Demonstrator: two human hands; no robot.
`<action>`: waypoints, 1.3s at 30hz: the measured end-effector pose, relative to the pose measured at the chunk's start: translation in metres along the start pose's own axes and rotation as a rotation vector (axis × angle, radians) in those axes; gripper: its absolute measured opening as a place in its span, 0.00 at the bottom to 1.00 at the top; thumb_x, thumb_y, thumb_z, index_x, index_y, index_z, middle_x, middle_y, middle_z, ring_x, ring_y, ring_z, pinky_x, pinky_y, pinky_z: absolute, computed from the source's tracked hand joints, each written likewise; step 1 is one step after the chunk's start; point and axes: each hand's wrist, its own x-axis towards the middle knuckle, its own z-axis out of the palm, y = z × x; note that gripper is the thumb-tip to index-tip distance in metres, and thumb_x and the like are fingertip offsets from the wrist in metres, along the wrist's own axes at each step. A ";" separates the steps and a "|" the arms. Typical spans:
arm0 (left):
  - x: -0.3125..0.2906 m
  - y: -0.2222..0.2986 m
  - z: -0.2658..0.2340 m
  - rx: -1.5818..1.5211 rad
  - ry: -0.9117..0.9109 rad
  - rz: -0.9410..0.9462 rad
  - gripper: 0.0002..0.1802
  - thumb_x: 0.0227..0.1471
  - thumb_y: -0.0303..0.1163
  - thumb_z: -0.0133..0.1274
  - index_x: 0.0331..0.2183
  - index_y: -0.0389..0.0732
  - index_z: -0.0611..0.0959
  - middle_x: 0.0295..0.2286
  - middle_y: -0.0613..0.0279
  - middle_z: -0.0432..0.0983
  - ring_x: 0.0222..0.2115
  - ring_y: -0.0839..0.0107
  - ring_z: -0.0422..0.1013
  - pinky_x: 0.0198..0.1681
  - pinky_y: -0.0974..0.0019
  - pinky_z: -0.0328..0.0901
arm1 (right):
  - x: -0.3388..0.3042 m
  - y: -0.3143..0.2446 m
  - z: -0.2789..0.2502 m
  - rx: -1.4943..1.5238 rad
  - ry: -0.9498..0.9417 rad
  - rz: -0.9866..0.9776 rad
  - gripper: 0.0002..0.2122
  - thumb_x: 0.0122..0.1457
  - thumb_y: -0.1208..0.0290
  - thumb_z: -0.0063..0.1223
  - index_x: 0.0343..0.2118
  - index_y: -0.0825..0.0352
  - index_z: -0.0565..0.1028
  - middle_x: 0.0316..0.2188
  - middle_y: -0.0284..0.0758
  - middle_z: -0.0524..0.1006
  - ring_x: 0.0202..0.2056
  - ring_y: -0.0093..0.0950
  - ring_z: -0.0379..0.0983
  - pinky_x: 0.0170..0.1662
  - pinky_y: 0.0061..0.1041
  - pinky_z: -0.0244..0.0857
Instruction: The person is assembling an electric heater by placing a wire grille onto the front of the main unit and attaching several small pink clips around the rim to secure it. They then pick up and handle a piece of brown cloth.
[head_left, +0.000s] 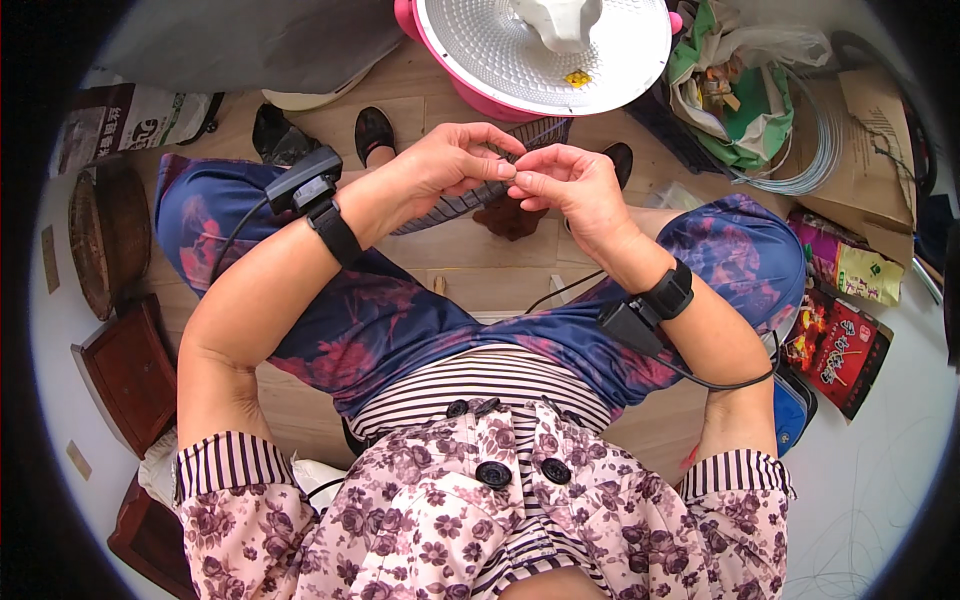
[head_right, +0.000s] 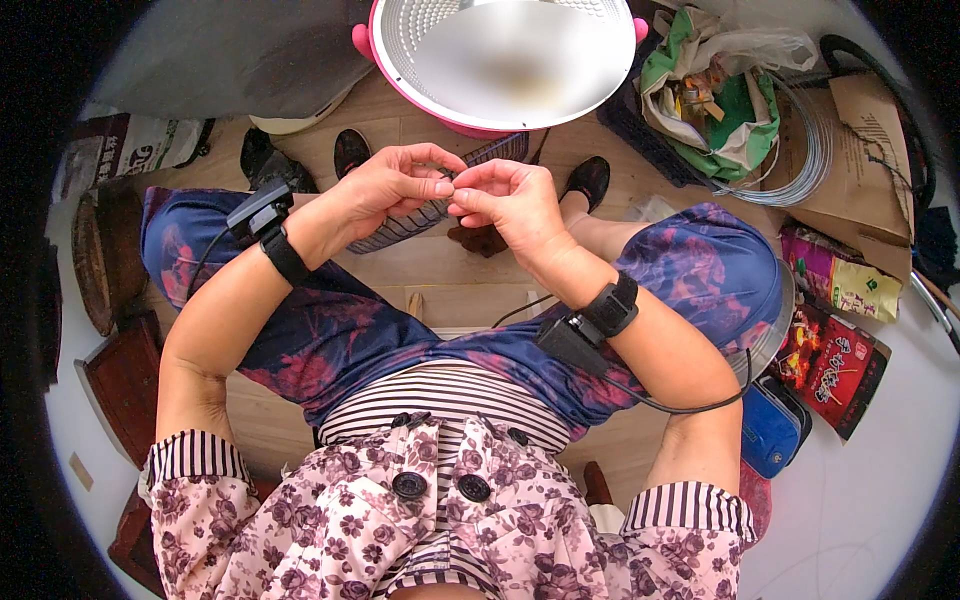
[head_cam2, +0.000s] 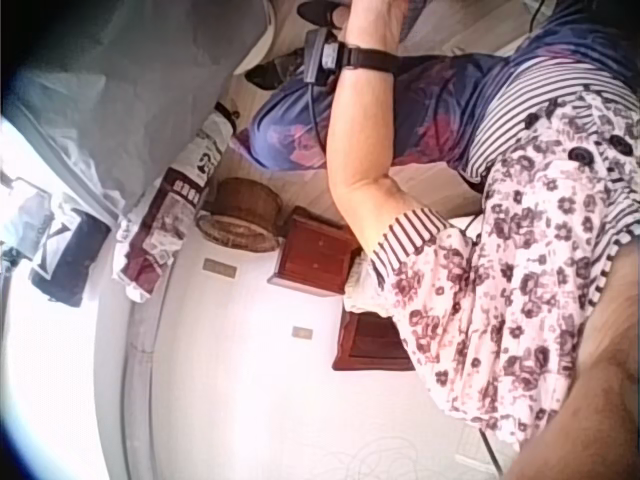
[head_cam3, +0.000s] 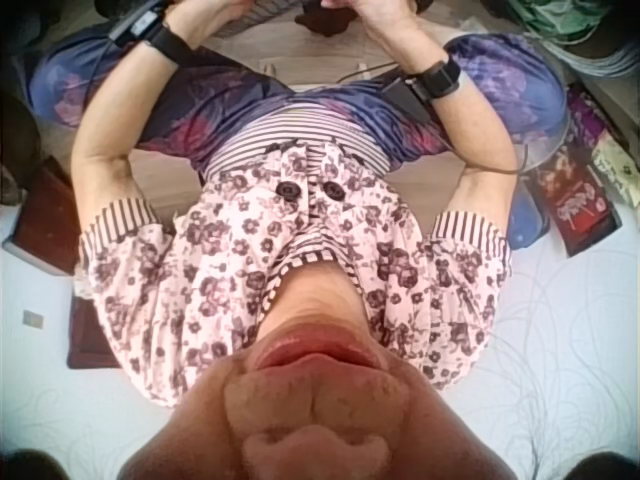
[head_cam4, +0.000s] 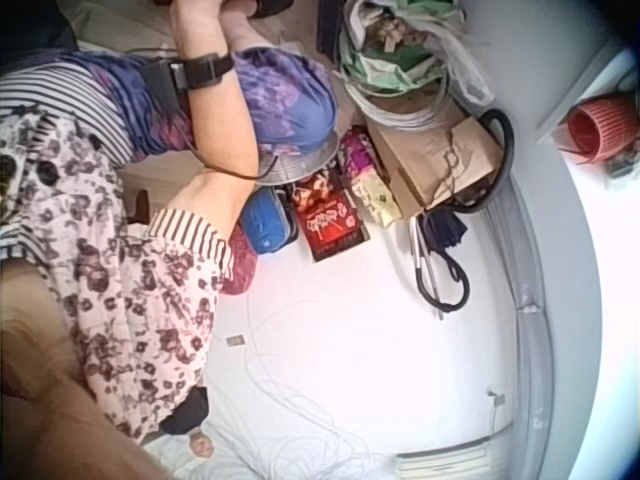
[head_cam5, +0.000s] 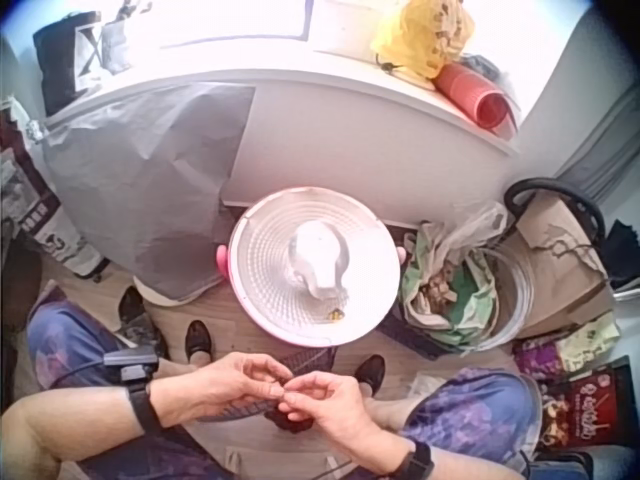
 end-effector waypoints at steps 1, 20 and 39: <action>0.000 0.001 0.001 0.017 0.010 -0.006 0.20 0.45 0.29 0.59 0.42 0.40 0.74 0.23 0.74 0.72 0.17 0.90 0.56 0.16 0.83 0.44 | 0.000 0.000 0.000 0.001 0.000 0.000 0.09 0.51 0.75 0.57 0.34 0.72 0.74 0.29 0.37 0.77 0.30 0.24 0.75 0.32 0.18 0.70; -0.004 0.002 0.001 0.074 0.030 -0.017 0.23 0.41 0.27 0.61 0.43 0.40 0.74 0.34 0.65 0.72 0.19 0.88 0.60 0.18 0.84 0.51 | -0.002 0.006 0.003 -0.078 -0.029 -0.025 0.08 0.51 0.77 0.55 0.35 0.71 0.74 0.29 0.34 0.77 0.29 0.21 0.74 0.31 0.16 0.68; -0.002 0.003 -0.002 0.090 -0.063 -0.009 0.17 0.46 0.25 0.55 0.41 0.36 0.75 0.28 0.67 0.74 0.16 0.88 0.57 0.15 0.84 0.48 | -0.003 0.005 -0.001 -0.048 -0.056 0.004 0.09 0.51 0.74 0.57 0.35 0.68 0.75 0.32 0.32 0.77 0.32 0.18 0.72 0.34 0.16 0.65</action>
